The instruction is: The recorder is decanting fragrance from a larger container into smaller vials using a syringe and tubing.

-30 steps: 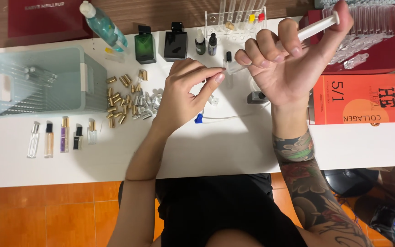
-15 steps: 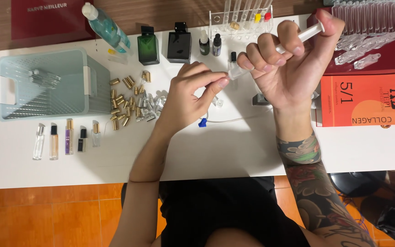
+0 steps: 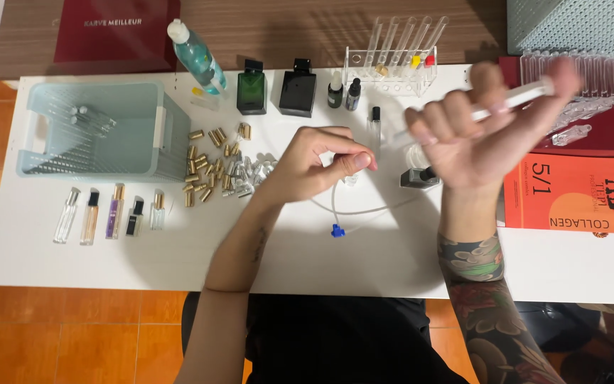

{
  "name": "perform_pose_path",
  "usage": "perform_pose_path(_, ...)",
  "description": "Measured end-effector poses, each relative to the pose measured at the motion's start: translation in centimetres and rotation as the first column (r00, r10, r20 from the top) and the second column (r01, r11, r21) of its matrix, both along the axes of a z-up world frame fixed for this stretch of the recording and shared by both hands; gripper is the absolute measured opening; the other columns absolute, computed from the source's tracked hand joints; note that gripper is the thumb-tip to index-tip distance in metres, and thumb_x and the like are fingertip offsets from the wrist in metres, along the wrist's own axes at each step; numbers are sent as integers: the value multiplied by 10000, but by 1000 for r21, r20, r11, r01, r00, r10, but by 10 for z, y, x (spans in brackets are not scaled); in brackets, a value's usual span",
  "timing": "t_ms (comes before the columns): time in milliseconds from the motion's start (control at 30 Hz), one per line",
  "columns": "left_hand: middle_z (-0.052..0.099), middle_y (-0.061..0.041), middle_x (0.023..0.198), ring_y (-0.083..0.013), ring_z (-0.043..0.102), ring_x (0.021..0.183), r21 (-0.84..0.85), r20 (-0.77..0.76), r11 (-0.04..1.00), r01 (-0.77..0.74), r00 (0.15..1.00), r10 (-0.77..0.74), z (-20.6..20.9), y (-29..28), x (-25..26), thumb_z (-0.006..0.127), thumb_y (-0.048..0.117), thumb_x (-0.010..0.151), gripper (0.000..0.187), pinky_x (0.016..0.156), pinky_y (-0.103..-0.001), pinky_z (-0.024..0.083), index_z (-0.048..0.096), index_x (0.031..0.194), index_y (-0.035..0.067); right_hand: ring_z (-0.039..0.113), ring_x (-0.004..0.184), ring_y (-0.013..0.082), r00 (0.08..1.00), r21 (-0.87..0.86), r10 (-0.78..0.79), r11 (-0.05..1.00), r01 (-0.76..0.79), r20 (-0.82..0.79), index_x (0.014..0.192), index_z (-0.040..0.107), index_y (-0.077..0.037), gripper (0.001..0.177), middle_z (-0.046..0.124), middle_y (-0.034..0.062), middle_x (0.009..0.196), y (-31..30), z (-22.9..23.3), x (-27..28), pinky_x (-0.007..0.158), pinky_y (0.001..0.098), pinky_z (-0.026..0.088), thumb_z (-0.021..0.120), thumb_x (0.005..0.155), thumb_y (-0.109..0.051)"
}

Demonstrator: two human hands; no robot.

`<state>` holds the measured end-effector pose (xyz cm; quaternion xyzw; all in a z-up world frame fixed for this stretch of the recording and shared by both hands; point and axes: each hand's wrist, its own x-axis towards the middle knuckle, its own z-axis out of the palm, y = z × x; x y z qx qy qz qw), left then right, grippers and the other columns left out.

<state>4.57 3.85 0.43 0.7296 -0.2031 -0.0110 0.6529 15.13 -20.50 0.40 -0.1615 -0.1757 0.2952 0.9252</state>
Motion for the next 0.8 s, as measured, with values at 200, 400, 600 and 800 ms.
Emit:
perform_pose_path(200, 682, 14, 765, -45, 556, 638, -104, -120, 963, -250, 964, 238, 2, 20, 5, 648, 199, 1024, 210, 498, -207, 388, 774, 1079, 41, 218, 521, 121, 900, -299, -201, 896, 329, 387, 796, 415, -131, 691, 325, -6, 531, 3, 42, -31, 542, 305, 237, 419, 877, -817)
perform_pose_path(400, 596, -6, 704, -43, 492, 582, -501, -132, 768, -400, 912, 388, 2, 52, 13, 596, 201, 1092, 230, 537, -212, 334, 725, 1118, 13, 414, 616, 158, 616, -581, 164, 580, 572, 771, 1225, 564, -30, 583, 521, 74, 862, 32, 47, -47, 526, 295, 350, 817, 865, -413)
perform_pose_path(600, 629, -89, 782, -111, 492, 629, -697, -70, 628, -345, 905, 419, -39, 88, 21, 614, 108, 1158, 286, 573, -225, 326, 623, 905, -26, 733, 825, 290, 203, -588, 693, 377, 715, 692, 1283, 633, 3, 602, 725, 148, 1195, 68, 18, -41, 743, 386, 579, 828, 825, -336)
perform_pose_path(800, 676, -98, 969, -116, 589, 773, -813, -72, 521, -260, 933, 353, -36, 90, 28, 597, 145, 1120, 199, 761, -273, 493, 617, 988, -3, 742, 898, 326, 152, -624, 784, 343, 701, 602, 1125, 752, -13, 307, 766, 155, 1066, 69, -3, -36, 794, 389, 577, 772, 881, -197)
